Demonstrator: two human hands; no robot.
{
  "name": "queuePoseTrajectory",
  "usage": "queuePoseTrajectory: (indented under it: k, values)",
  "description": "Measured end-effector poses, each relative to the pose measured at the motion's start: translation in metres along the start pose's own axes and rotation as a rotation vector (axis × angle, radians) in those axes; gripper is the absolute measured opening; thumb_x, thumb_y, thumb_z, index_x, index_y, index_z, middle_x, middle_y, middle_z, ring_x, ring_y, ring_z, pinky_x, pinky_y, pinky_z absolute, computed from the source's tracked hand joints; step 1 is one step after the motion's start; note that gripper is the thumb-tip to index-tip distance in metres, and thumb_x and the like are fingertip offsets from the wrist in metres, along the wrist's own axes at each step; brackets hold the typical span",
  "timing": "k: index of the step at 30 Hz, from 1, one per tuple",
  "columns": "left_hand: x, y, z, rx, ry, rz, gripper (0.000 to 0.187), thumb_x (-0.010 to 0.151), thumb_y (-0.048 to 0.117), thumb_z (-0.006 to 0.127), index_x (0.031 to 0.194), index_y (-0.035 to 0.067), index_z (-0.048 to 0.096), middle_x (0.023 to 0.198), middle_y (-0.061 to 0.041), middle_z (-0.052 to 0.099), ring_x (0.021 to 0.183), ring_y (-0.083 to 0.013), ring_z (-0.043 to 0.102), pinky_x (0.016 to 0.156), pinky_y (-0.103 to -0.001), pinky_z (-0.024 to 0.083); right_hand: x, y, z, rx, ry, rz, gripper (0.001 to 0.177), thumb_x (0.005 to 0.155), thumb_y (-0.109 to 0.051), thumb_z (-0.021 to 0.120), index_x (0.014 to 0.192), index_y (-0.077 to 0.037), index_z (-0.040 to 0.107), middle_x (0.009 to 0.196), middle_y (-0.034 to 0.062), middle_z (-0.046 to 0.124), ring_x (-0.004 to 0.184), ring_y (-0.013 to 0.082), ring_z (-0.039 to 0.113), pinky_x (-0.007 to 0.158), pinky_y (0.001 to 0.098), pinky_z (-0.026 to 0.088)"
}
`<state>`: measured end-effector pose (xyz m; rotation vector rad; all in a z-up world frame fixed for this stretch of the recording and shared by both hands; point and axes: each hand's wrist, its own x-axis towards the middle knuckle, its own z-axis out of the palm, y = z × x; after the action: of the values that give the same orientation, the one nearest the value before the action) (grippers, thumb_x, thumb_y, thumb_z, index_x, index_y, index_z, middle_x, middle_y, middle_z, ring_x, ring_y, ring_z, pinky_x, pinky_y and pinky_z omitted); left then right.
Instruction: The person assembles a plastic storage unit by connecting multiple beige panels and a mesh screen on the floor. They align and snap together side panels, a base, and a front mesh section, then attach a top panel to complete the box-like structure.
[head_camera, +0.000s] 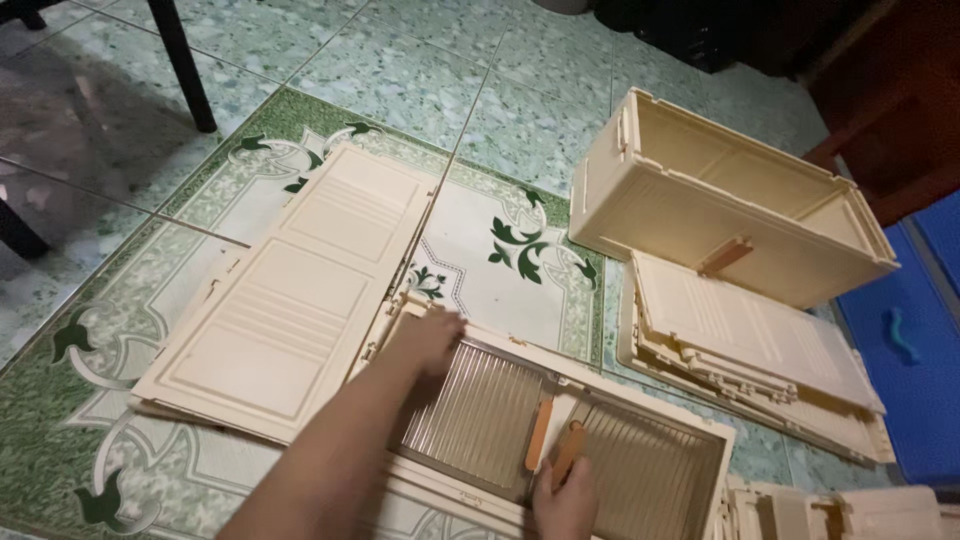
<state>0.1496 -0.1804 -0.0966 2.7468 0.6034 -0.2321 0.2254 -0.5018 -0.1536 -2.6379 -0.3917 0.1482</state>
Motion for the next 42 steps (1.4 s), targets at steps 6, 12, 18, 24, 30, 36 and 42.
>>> queuePoseTrajectory:
  k: [6,12,18,24,30,36,42]
  values:
    - [0.025,0.025,0.022,-0.011,-0.016,-0.013,0.063,0.097,0.032,0.059,0.156,0.025,0.042,0.162,0.003,0.038,0.149,-0.0241,0.036,0.122,-0.058,0.027,0.022,0.048,0.039,0.131,0.067,-0.130,0.036,0.080,-0.022,0.076,0.102,0.000,0.058,0.080,0.0157,0.065,0.071,0.0286,0.069,0.068,0.0425,0.056]
    - [0.032,0.057,0.017,-0.005,-0.054,-0.021,0.072,0.094,0.053,0.062,0.154,0.021,0.041,0.162,-0.006,0.033,0.150,-0.0314,0.027,0.121,-0.059,0.021,0.037,0.067,0.055,0.050,-0.034,-0.014,0.036,0.083,-0.021,0.078,0.102,0.000,0.056,0.077,0.0144,0.062,0.063,0.0250,0.068,0.066,0.0395,0.056]
    - [0.032,0.099,-0.010,-0.084,-0.092,-0.169,0.082,0.089,0.063,0.066,0.147,0.006,0.050,0.153,-0.012,0.047,0.146,-0.0295,0.036,0.119,-0.061,0.026,0.049,0.079,0.059,-0.115,-0.039,-0.053,0.038,0.079,-0.028,0.083,0.090,-0.001,0.059,0.071,0.0123,0.056,0.059,0.0215,0.057,0.062,0.0366,0.052]
    - [0.052,0.099,-0.014,-0.090,-0.155,-0.155,0.070,0.081,0.046,0.076,0.139,0.010,0.058,0.135,-0.010,0.065,0.130,-0.0298,0.057,0.113,-0.065,0.031,0.067,0.076,0.050,-0.117,-0.245,0.061,0.042,0.089,-0.039,0.078,0.092,0.000,0.061,0.071,0.0121,0.058,0.062,0.0220,0.058,0.064,0.0368,0.053]
    - [0.079,0.078,-0.004,-0.099,-0.081,0.014,0.049,0.081,0.018,0.075,0.128,0.028,0.070,0.136,-0.005,0.064,0.131,-0.0277,0.055,0.110,-0.062,0.037,0.061,0.045,0.019,0.045,-0.130,-0.121,0.046,0.086,-0.040,0.075,0.106,0.000,0.063,0.086,0.0177,0.069,0.080,0.0329,0.068,0.075,0.0444,0.055]
    - [0.083,0.073,-0.050,-0.240,0.085,0.152,0.036,0.094,0.014,0.063,0.125,0.028,0.072,0.124,-0.005,0.070,0.120,-0.0265,0.063,0.102,-0.052,0.047,0.066,-0.040,-0.051,-0.184,-0.098,-0.165,0.073,0.089,-0.054,0.072,0.128,0.005,0.053,0.117,0.0281,0.066,0.107,0.0365,0.068,0.096,0.0474,0.056]
    - [0.056,0.065,-0.095,-0.444,0.036,0.278,0.041,0.078,-0.002,0.067,0.118,0.010,0.063,0.110,-0.012,0.075,0.104,-0.0285,0.071,0.086,-0.039,0.057,0.087,-0.150,-0.137,-0.411,0.270,-0.610,0.101,0.061,-0.051,0.087,0.146,-0.010,0.050,0.151,0.0241,0.047,0.138,0.0388,0.044,0.109,0.0670,0.031]
